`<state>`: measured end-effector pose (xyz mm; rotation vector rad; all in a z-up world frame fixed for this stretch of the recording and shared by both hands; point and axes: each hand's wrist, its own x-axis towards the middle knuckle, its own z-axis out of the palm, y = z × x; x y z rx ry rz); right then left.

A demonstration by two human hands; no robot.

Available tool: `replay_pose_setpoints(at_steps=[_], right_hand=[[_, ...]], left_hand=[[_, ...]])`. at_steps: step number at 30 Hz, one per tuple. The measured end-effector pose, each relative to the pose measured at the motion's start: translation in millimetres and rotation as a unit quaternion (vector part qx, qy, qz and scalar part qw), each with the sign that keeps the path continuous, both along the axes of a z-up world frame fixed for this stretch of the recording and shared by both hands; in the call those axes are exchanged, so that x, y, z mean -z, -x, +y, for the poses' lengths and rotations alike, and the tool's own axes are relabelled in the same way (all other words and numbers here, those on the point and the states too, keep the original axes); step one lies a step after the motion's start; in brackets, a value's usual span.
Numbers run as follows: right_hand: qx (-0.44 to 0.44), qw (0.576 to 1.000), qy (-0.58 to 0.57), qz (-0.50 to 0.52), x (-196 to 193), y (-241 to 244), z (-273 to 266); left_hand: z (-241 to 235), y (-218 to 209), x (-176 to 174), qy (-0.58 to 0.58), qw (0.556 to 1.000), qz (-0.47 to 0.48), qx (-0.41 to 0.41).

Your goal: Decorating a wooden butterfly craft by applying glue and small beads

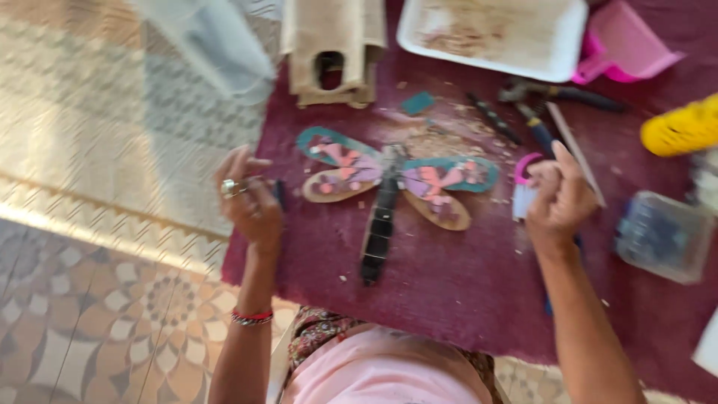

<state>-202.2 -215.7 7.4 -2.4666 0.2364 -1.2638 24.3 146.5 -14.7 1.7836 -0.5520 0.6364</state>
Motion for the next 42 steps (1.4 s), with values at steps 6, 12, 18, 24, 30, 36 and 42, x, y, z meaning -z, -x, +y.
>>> replay_pose_setpoints(at_steps=[6,12,18,24,30,36,42], right_hand=[[-0.021,0.996,-0.034,-0.074,1,-11,-10],[-0.012,0.999,-0.023,-0.046,11,-11,-9],[-0.004,1.0,0.004,-0.009,12,-13,-8],[-0.036,0.999,0.015,0.035,-31,-37,14],[-0.114,0.977,-0.084,0.16,-15,-94,47],[-0.129,0.959,-0.129,0.215,-13,-117,74],[-0.102,0.959,-0.146,0.221,6,-126,75]], left_hand=[[-2,-12,3,0.05,0.997,-0.042,0.032],[3,-18,12,0.068,0.997,-0.007,0.034],[9,3,-6,-0.089,0.994,0.069,0.014],[19,32,-25,-0.314,0.948,0.033,-0.029],[13,42,-30,-0.299,0.95,0.093,-0.02],[30,37,-14,-0.261,0.955,0.141,-0.023],[33,47,-28,-0.214,0.963,0.164,-0.023]])
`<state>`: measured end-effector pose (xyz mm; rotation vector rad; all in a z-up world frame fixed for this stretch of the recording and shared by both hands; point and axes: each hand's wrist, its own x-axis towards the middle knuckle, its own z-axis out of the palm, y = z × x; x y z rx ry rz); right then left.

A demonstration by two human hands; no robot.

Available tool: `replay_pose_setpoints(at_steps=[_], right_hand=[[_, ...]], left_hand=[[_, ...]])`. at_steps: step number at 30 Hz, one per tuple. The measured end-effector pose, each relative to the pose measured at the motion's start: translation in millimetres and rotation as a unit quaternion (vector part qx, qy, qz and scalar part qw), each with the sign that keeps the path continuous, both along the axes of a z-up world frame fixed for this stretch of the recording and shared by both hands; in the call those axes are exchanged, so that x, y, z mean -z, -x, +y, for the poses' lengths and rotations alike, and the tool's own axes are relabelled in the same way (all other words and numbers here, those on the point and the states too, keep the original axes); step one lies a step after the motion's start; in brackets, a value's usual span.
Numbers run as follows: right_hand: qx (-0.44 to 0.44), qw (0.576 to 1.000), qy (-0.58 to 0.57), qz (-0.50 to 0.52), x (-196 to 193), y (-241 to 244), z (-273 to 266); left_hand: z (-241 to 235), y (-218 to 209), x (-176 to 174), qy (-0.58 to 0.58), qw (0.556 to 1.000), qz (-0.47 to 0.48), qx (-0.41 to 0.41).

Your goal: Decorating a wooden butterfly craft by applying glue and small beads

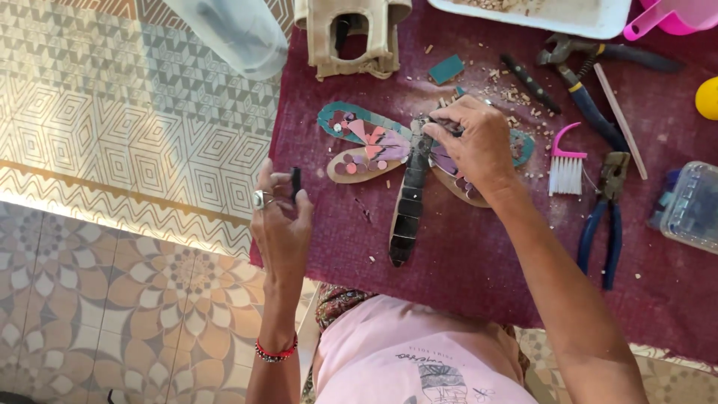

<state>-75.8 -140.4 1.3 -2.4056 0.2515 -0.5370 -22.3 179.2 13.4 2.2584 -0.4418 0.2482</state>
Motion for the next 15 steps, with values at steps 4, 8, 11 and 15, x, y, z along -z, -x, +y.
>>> replay_pose_setpoints(at_steps=[4,8,11,15], right_hand=[[-0.001,1.0,0.001,0.014,8,-3,-7],[0.001,0.999,0.001,0.037,12,-7,-12],[0.01,0.999,-0.03,0.027,12,-7,-18],[0.036,0.998,0.043,-0.002,6,-2,-57]], left_hand=[[-9,-4,-5,0.032,0.999,-0.004,0.02],[-27,-19,-10,0.108,0.99,0.027,0.089],[-43,-25,-18,0.095,0.988,-0.005,0.123],[-74,-40,-16,0.079,0.981,-0.072,0.159]])
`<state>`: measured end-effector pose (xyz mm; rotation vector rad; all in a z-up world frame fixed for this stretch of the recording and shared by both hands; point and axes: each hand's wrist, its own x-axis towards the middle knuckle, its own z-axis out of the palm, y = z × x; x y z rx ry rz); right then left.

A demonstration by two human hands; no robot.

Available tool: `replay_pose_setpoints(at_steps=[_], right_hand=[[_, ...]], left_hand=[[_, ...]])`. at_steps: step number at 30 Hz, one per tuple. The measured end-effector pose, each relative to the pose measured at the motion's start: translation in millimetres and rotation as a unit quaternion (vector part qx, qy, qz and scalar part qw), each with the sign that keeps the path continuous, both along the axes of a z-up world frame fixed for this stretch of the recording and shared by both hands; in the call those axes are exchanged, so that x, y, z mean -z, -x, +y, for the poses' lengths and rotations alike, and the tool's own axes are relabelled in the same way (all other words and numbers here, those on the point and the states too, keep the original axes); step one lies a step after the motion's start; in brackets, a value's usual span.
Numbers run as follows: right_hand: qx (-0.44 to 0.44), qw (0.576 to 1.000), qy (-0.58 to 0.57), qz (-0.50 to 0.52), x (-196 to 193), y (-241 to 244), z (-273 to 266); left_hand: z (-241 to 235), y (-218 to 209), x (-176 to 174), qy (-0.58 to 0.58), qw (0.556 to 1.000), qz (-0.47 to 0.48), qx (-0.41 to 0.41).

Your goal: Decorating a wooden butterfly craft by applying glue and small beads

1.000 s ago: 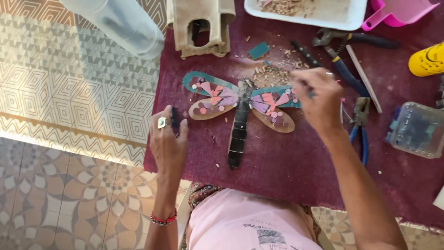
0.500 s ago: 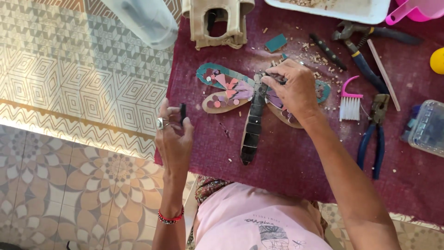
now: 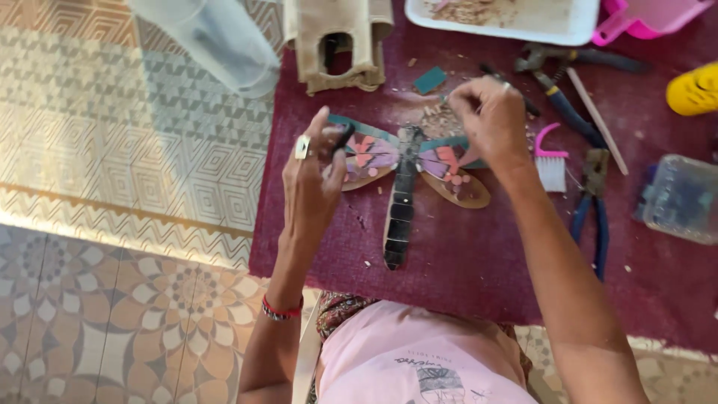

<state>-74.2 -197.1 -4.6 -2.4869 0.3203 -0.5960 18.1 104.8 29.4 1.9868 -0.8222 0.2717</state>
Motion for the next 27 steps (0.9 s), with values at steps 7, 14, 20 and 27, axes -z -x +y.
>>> replay_pose_setpoints(at_steps=[7,14,20,27], right_hand=[[0.019,0.999,-0.049,-0.006,-25,11,-16],[0.113,0.992,0.0,-0.056,-60,70,-59],[0.142,0.988,0.063,-0.017,-50,100,-72],[0.028,0.985,0.165,0.038,-28,60,-57]], left_hand=[[-50,-21,-16,-0.052,0.995,0.038,0.079],[-91,-36,-15,-0.124,0.984,-0.025,0.128],[-114,-50,-24,-0.026,0.958,0.167,0.231],[-100,-54,-56,0.036,0.926,0.261,0.269]])
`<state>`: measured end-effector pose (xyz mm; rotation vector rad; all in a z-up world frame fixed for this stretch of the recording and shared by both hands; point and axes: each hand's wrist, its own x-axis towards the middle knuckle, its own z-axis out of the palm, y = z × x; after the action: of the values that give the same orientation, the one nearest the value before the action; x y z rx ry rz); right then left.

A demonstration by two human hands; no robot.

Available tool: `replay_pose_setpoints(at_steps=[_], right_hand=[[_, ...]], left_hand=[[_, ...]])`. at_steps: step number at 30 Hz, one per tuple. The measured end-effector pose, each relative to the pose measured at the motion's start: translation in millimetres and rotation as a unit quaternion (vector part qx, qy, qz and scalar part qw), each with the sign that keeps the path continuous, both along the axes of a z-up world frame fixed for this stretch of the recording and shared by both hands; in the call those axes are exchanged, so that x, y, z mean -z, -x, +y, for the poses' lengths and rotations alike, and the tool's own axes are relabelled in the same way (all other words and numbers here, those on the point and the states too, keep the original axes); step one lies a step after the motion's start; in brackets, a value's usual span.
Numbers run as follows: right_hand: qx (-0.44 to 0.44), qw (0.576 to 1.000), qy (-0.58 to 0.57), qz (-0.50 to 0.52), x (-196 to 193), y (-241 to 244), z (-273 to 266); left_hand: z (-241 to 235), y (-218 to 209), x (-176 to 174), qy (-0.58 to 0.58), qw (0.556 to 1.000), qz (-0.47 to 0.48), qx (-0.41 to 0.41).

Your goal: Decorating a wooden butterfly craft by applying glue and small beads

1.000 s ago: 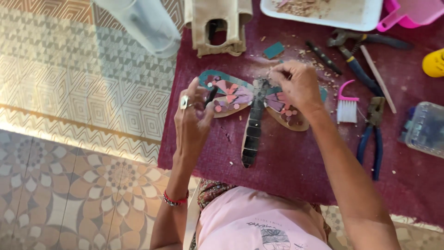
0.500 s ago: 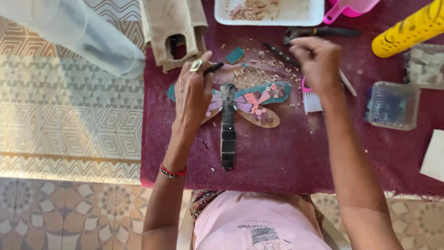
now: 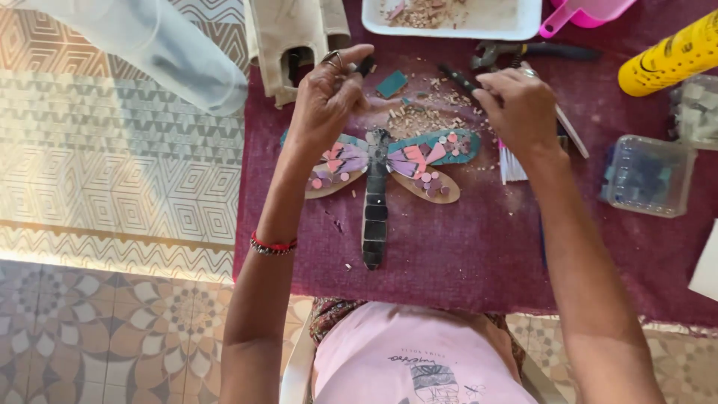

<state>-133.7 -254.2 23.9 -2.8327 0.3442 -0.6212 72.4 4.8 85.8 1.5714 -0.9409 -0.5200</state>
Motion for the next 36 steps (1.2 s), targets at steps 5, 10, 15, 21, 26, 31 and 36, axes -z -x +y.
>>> replay_pose_setpoints(at_steps=[5,10,15,21,26,31,36], right_hand=[[0.016,0.985,0.16,0.058,20,-35,-2],[0.027,0.98,0.179,0.083,14,-43,1],[0.044,0.988,0.067,-0.129,-38,-23,18],[-0.007,0.901,-0.265,-0.343,-72,11,55],[0.076,0.803,-0.457,-0.375,-65,21,87],[0.101,0.747,-0.535,-0.381,-33,20,114],[0.084,0.714,-0.59,-0.368,-28,24,133]], left_hand=[[32,7,-25,0.001,1.0,0.002,-0.002],[71,17,-50,0.024,0.998,-0.005,-0.064],[106,23,-42,0.111,0.984,0.031,-0.139],[115,34,-8,0.059,0.977,0.015,-0.203],[84,63,20,0.07,0.983,-0.015,-0.167],[55,93,43,0.067,0.983,-0.019,-0.171],[51,109,39,0.077,0.985,0.009,-0.153]])
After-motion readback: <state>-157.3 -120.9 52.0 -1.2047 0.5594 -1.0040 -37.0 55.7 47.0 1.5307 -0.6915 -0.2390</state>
